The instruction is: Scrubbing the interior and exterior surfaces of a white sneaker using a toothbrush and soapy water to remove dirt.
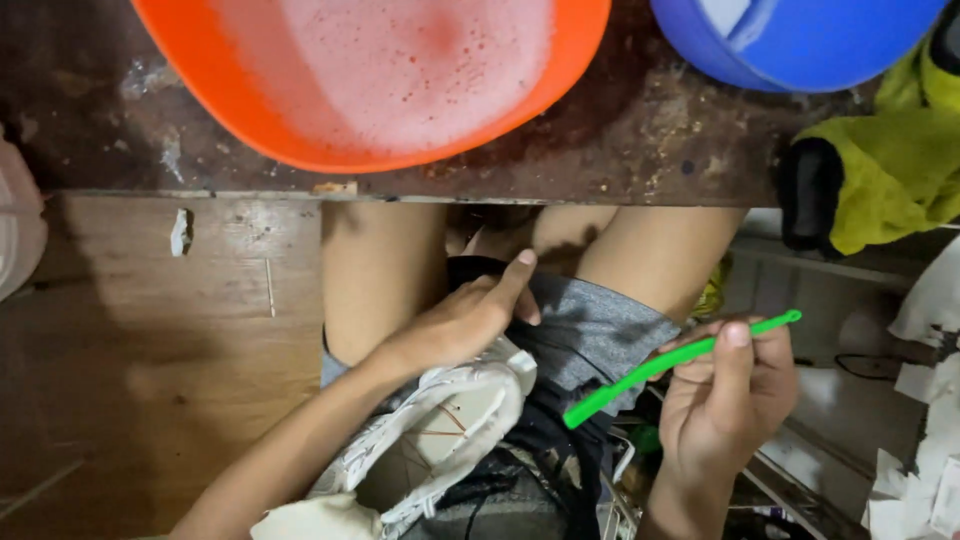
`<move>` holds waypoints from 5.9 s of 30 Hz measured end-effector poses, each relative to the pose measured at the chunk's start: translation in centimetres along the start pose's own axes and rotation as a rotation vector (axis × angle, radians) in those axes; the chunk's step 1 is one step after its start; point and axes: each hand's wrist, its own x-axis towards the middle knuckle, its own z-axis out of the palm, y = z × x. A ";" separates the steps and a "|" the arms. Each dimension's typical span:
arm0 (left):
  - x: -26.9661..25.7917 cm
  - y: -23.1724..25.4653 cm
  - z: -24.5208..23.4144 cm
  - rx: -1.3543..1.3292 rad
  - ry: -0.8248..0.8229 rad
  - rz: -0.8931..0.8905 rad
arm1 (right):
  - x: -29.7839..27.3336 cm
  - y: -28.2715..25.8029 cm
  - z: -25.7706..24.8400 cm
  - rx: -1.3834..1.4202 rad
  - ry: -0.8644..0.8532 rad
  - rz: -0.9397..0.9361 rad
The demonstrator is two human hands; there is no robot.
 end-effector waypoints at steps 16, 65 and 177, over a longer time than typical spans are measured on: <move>-6.6 -0.2 -1.6 0.332 -0.092 0.481 | -1.4 -2.7 1.7 -0.157 0.011 -0.045; -4.6 1.8 0.1 0.608 -0.277 0.584 | -1.0 -2.0 0.8 -0.478 -0.287 0.125; -7.9 0.5 1.8 0.396 0.122 0.779 | -3.7 -4.1 0.1 -1.008 -0.765 -0.546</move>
